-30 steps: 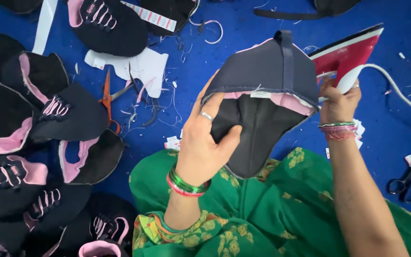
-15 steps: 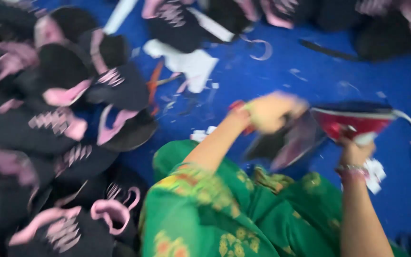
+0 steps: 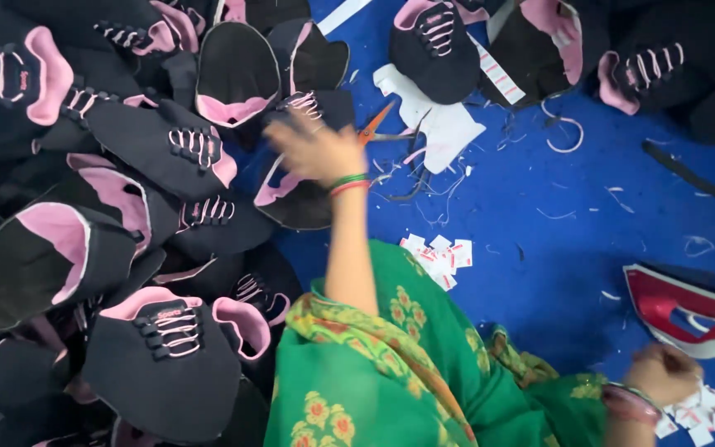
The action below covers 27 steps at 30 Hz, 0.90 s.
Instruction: The person sits on a blue floor and uses a red iron to press small white labels onto the inside pink lining of black baseball caps. They handle the caps one by one, positioning the labels and applying heat with the iron before moving to the next item.
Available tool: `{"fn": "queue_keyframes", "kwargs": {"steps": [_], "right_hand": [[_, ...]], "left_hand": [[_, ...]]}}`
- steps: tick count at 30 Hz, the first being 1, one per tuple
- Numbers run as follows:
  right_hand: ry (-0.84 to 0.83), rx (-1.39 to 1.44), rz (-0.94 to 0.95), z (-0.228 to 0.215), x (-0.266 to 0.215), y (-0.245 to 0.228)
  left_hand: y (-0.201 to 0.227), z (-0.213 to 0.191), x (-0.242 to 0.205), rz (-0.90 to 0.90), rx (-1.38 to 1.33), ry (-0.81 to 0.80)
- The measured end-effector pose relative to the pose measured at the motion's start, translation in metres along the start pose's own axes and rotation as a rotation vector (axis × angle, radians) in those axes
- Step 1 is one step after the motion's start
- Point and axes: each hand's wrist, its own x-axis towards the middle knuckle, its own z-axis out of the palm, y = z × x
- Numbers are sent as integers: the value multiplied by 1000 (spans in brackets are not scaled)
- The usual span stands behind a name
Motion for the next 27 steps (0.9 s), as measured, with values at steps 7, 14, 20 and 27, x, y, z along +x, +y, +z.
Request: {"fn": "queue_keyframes", "kwargs": {"steps": [7, 14, 20, 27], "right_hand": [[-354, -59, -414, 82, -95, -101], [-763, 515, 238, 105, -142, -231], [-657, 955, 583, 114, -73, -95], [-565, 739, 647, 90, -97, -108]], "left_hand": [[-60, -31, 33, -101, 412, 53], [114, -51, -81, 483, -84, -443], [83, 10, -275, 578, -647, -1168], [76, 32, -235, 702, -415, -1113]]}}
